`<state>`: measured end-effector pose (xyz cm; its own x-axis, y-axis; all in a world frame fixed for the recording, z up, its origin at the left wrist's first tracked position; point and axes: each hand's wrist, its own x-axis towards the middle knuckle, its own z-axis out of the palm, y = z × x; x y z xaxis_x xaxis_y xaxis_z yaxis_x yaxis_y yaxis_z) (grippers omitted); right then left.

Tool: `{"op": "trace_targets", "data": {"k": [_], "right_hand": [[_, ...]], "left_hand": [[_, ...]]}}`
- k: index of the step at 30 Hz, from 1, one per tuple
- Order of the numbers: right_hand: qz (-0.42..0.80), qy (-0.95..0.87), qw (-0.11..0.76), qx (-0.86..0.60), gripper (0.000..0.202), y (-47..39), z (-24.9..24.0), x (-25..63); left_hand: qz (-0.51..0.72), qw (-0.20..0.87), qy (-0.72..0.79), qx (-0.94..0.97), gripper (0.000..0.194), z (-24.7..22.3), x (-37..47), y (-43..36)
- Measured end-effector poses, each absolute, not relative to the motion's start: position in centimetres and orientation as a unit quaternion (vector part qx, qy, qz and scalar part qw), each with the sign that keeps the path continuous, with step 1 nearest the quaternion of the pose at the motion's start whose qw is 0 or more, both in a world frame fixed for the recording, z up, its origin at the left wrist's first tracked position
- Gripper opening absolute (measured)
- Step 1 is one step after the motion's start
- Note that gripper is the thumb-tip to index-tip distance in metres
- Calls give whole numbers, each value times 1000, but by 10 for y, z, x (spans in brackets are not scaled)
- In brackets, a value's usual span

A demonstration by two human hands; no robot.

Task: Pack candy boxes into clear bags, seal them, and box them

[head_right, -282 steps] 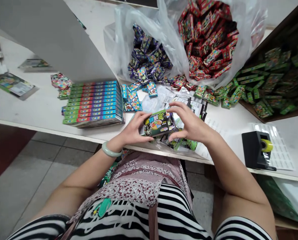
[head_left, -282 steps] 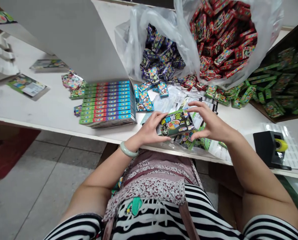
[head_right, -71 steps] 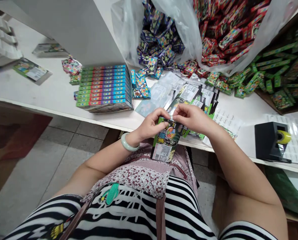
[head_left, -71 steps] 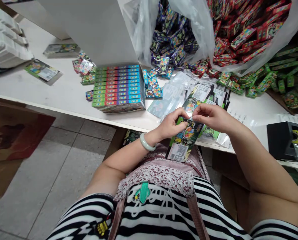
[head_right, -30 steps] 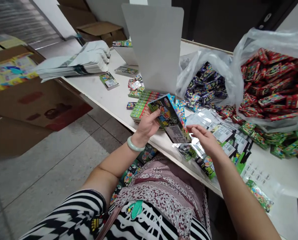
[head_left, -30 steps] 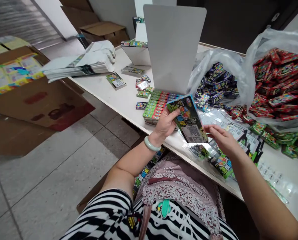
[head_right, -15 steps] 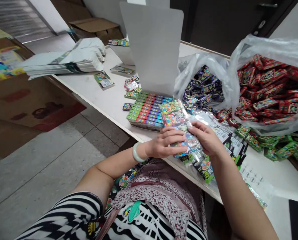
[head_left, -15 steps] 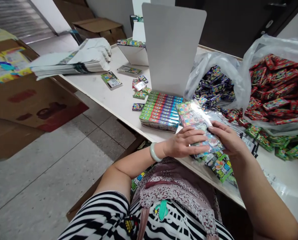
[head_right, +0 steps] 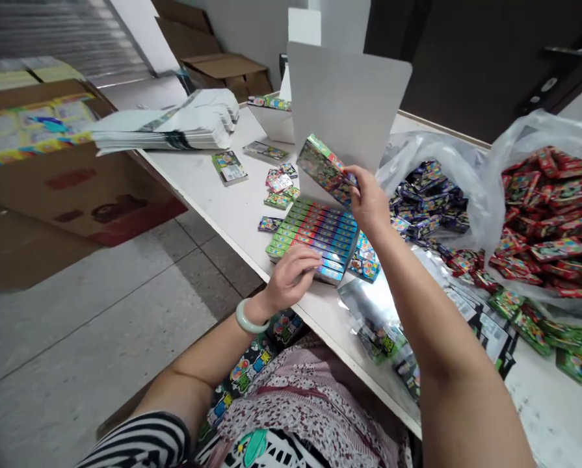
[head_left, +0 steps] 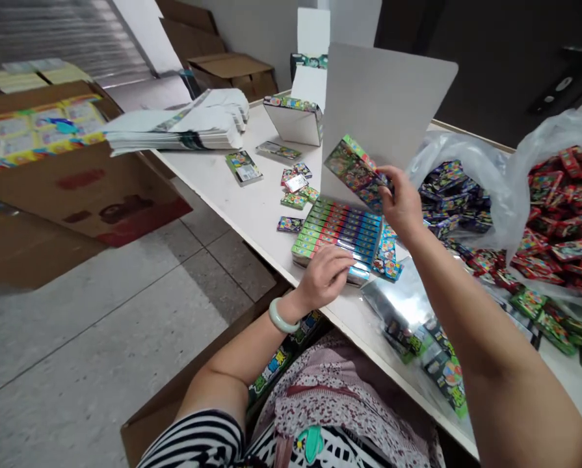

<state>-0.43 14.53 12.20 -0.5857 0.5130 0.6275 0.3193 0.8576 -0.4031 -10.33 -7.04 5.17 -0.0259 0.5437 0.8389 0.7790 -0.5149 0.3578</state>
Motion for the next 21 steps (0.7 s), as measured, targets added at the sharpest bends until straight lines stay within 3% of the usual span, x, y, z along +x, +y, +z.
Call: {"op": "trace_targets", "data": {"k": [9,17,21], "right_hand": [[94,-918,293,-251,43,156,104,-25],[126,-929,255,-236,40,158,112,-36],[160,-913,285,-244,39,164,115,-36]], "left_hand": [[-422,71,-571,-701,19,39,-118,-76],[-218,20,-663,-716,36,78,-169,-7],[-103,-17,-673,-732,45,83,-197,34]]}}
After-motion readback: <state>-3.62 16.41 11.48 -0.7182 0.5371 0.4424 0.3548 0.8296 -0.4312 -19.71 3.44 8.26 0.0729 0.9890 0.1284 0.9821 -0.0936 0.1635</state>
